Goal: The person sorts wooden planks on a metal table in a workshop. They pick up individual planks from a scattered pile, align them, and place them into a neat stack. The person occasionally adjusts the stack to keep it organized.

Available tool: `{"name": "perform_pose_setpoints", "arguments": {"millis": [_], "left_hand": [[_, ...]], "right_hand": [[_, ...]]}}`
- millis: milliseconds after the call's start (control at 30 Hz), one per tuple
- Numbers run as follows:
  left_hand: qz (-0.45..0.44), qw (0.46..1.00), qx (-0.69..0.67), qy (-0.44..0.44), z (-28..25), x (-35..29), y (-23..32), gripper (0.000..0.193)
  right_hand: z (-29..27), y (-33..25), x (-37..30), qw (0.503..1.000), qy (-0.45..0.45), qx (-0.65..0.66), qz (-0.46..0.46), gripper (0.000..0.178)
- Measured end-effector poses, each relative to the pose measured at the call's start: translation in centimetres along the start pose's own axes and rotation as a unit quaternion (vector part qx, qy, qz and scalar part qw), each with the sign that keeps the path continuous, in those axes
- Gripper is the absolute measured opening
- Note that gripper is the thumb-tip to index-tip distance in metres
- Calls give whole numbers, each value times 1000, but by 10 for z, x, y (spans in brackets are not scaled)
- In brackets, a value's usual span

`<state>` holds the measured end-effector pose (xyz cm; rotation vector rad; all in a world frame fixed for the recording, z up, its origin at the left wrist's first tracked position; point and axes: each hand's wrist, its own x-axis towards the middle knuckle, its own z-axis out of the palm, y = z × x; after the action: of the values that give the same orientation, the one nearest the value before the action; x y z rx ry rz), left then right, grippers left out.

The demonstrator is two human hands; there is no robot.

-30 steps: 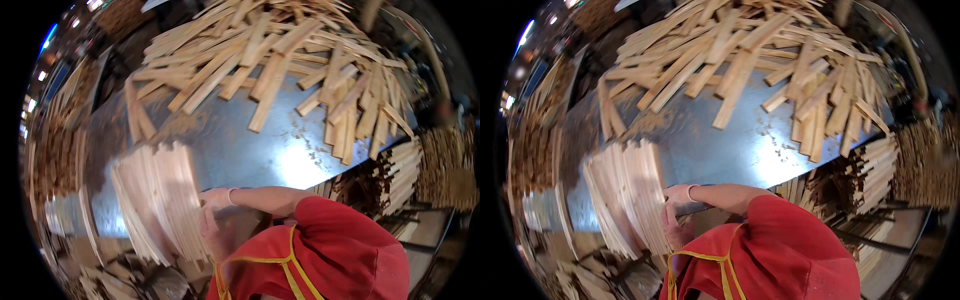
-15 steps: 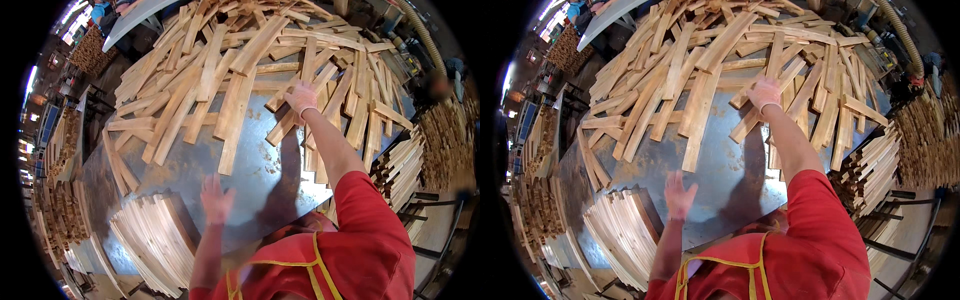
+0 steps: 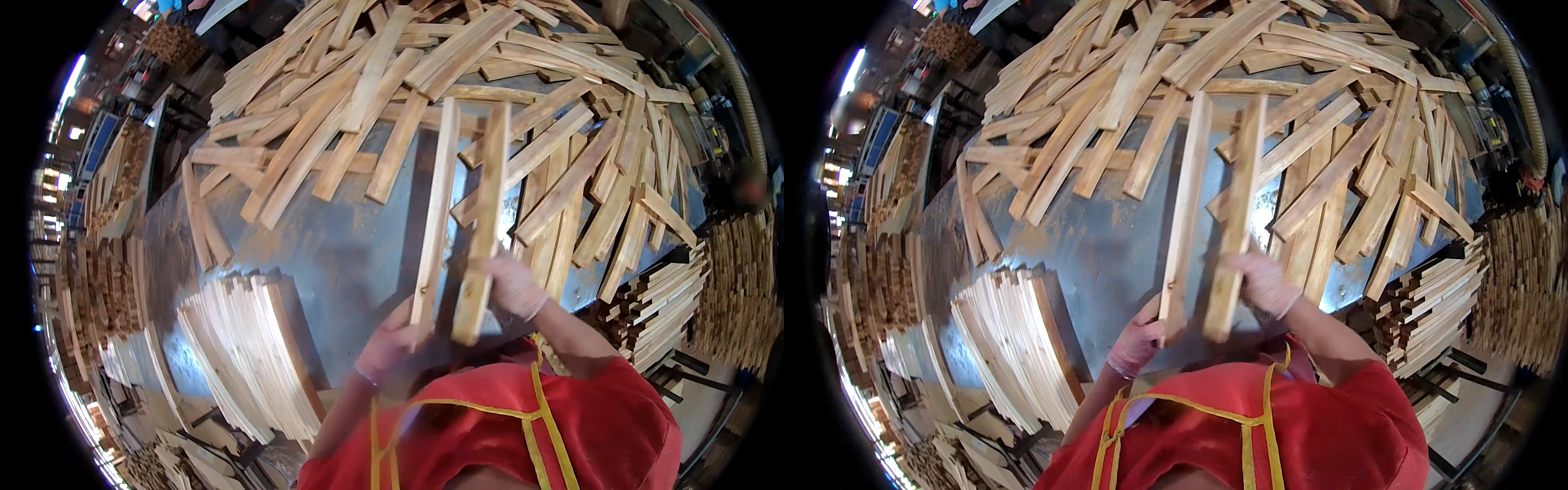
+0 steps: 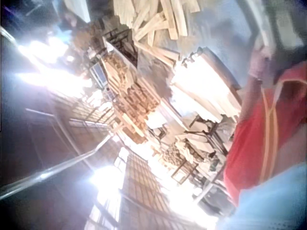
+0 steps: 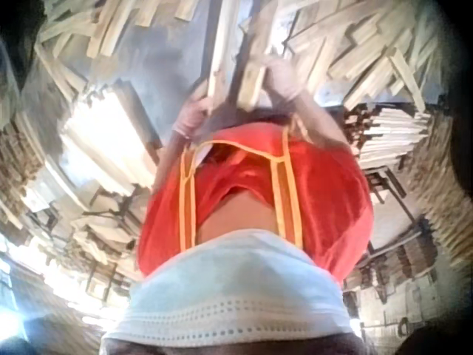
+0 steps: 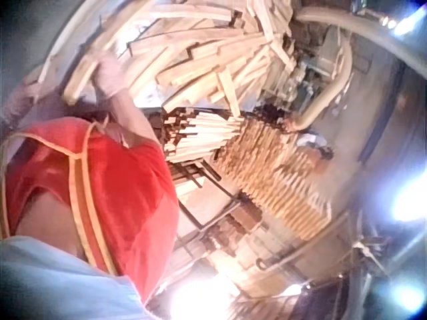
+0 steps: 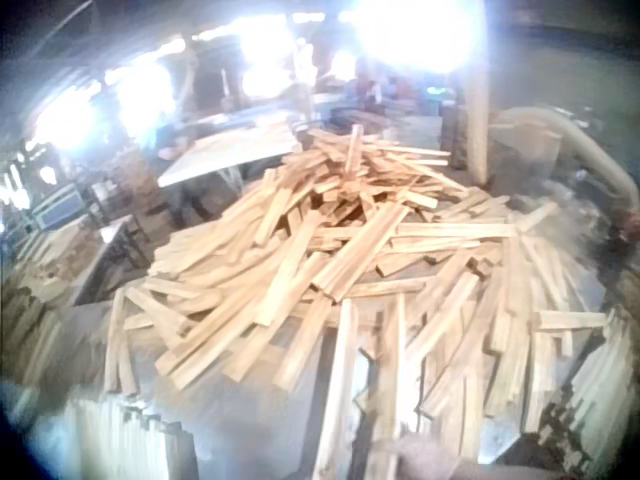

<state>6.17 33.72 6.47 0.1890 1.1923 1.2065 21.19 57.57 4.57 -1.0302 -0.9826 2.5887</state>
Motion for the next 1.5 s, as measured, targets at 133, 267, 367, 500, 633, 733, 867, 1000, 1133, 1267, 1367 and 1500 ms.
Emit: {"name": "perform_pose_setpoints", "arguments": {"millis": [133, 267, 367, 500, 633, 733, 867, 1000, 1133, 1267, 1367, 1500], "left_hand": [[187, 966, 152, 93, -7, -11, -73, 77], [57, 978, 89, 179, -31, -91, -111, 78], [31, 961, 63, 267, -35, -153, -162, 83], [96, 766, 449, 450, -65, -197, -252, 64], [195, 660, 468, 554, -52, -223, -194, 66], [287, 633, 494, 523, -53, -217, -174, 66], [258, 663, 508, 484, -50, -192, -165, 73], [193, 660, 576, 443, -48, -145, -158, 78], [253, 649, 644, 316, -42, -65, -100, 79], [314, 590, 691, 275, -20, 54, -35, 76], [287, 625, 691, 223, 15, 144, 26, 75], [236, 625, 711, 217, 53, 230, 49, 81]], "right_hand": [[60, 84, -18, 864, -100, -488, 69, 85], [80, 130, -12, 801, -278, -528, 43, 89], [113, 165, 7, 857, -184, -442, 190, 87], [186, 227, 1, 767, -242, -586, 98, 91], [267, 269, 4, 724, -246, -635, 109, 89], [278, 288, 16, 716, -277, -639, 51, 76], [223, 209, 38, 743, -322, -586, -25, 61], [110, 47, 51, 794, -26, -588, -150, 51], [-49, -85, 64, 716, 372, -498, -318, 56], [-143, -139, 52, 729, 481, -470, -131, 81], [-164, -133, 58, 775, 483, -394, -107, 92], [-187, -132, 80, 826, 451, -318, -111, 100]]}}
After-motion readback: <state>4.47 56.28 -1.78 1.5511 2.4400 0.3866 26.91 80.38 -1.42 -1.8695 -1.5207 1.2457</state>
